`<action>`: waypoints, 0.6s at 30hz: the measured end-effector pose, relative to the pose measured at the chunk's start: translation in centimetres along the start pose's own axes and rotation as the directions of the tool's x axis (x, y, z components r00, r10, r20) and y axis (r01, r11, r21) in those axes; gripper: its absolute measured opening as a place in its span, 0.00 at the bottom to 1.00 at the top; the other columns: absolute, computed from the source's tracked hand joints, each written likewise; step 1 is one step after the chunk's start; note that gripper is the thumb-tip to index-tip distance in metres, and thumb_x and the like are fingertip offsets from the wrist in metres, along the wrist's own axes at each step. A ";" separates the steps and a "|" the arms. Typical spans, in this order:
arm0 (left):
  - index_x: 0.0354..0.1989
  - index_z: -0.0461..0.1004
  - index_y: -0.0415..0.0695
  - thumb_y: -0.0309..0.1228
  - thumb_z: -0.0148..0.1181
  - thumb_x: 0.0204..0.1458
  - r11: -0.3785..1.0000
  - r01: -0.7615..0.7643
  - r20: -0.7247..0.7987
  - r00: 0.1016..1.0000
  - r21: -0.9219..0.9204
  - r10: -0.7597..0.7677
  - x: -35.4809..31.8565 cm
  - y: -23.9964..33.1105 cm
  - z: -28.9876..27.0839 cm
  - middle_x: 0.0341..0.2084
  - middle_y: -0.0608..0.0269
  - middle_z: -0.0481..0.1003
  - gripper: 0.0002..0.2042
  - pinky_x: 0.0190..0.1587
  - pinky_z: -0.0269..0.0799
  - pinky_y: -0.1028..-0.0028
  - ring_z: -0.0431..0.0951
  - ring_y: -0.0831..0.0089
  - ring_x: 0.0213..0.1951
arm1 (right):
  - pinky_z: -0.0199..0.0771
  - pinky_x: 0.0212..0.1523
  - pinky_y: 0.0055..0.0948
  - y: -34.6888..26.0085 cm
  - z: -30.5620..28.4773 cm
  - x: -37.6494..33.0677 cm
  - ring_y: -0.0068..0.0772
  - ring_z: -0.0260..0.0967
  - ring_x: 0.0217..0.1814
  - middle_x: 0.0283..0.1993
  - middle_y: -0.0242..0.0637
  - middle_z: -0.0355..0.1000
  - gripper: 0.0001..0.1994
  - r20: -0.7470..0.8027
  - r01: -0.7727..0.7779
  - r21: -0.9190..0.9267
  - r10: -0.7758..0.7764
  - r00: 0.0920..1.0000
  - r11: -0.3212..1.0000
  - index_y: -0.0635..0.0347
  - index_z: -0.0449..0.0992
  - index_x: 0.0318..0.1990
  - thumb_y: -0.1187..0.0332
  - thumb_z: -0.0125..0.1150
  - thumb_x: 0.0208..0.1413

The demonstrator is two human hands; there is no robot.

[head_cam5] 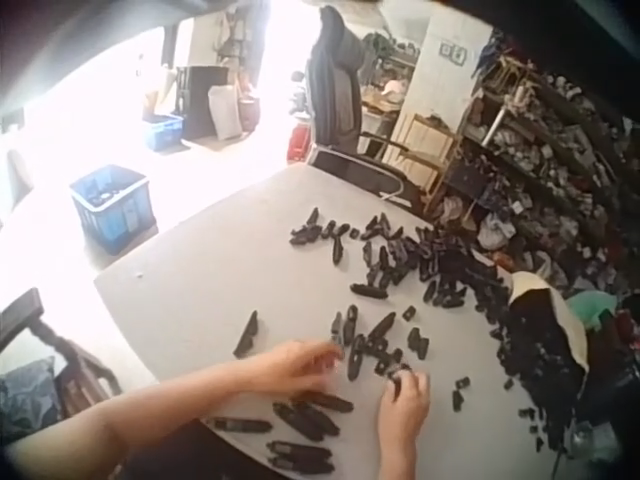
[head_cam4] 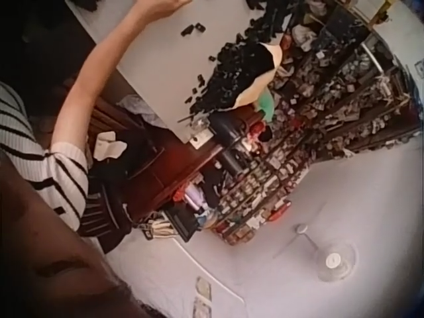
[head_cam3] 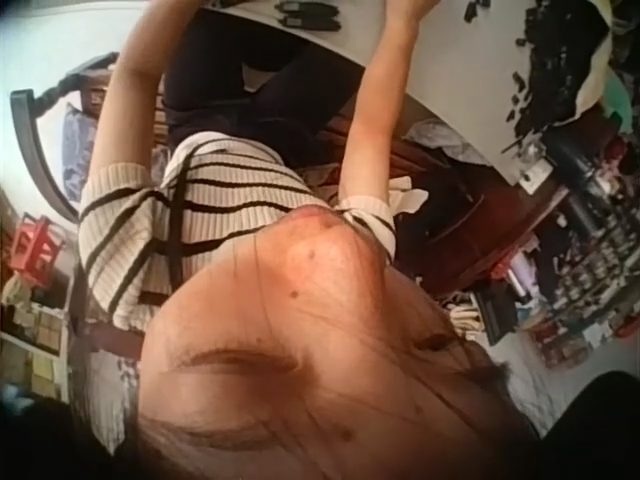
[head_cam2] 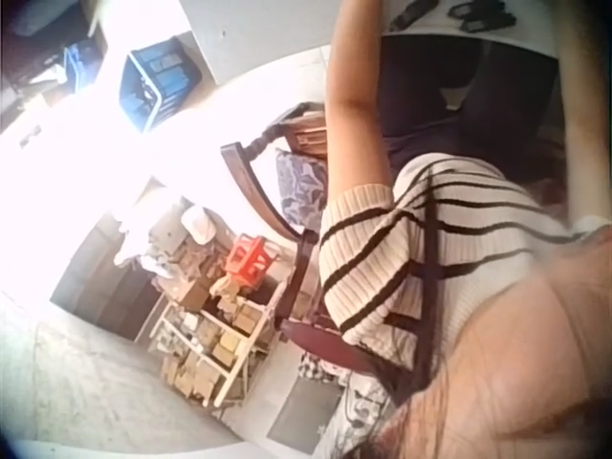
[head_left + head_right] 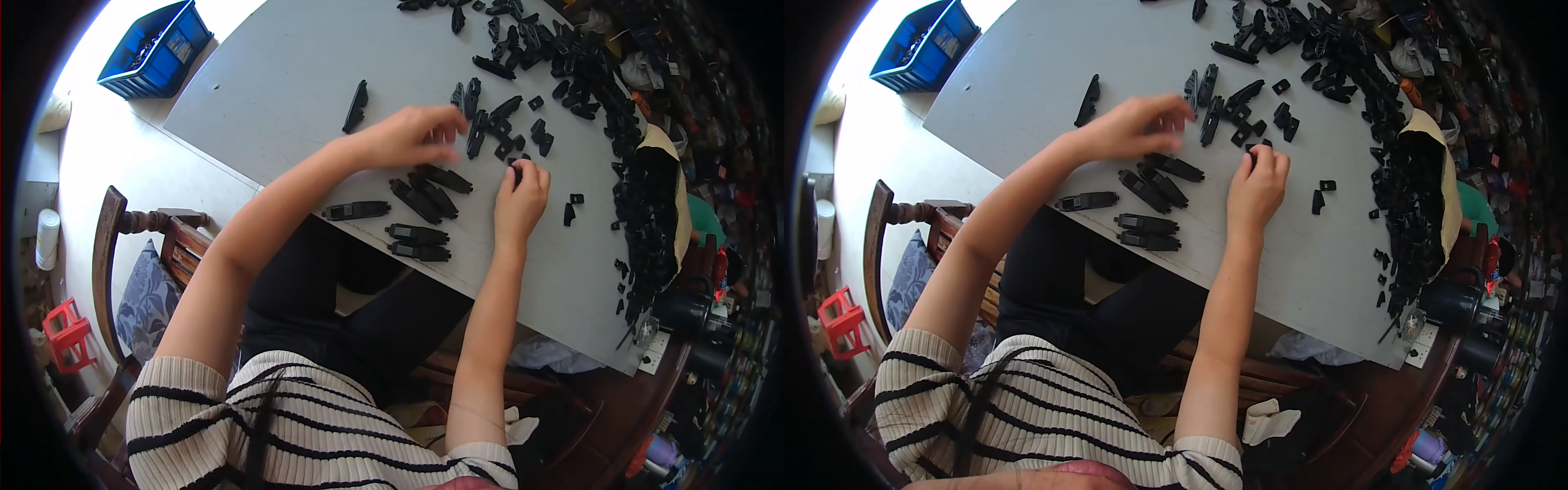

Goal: Assembling small black plastic components by snapping two pieces together on a workbench.

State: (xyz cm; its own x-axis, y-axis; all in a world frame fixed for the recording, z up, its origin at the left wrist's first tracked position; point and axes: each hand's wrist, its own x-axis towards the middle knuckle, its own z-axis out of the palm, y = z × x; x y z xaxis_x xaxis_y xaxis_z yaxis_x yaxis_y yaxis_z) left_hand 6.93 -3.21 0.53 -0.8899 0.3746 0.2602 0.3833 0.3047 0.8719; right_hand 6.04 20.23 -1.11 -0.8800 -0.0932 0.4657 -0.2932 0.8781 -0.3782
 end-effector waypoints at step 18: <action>0.34 0.77 0.43 0.31 0.66 0.44 0.910 -0.213 -0.036 0.970 0.356 0.241 1.1 -1.7 0.3 0.32 0.60 0.74 0.10 0.45 0.69 0.65 0.73 0.60 0.41 | 0.66 0.32 0.19 -0.5 -0.8 -0.9 0.22 0.64 0.30 0.34 0.29 0.71 0.13 0.285 -0.356 0.695 0.215 0.934 0.625 0.66 0.79 0.45 0.70 0.66 0.52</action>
State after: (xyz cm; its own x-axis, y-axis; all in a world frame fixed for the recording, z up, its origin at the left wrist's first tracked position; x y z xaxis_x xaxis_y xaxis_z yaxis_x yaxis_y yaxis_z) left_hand 5.40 -3.08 -0.80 -0.7794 0.4057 0.4774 0.6265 0.5089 0.5904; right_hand 7.28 20.21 -0.71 -0.9916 -0.0316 0.1258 -0.1297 0.2558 -0.9580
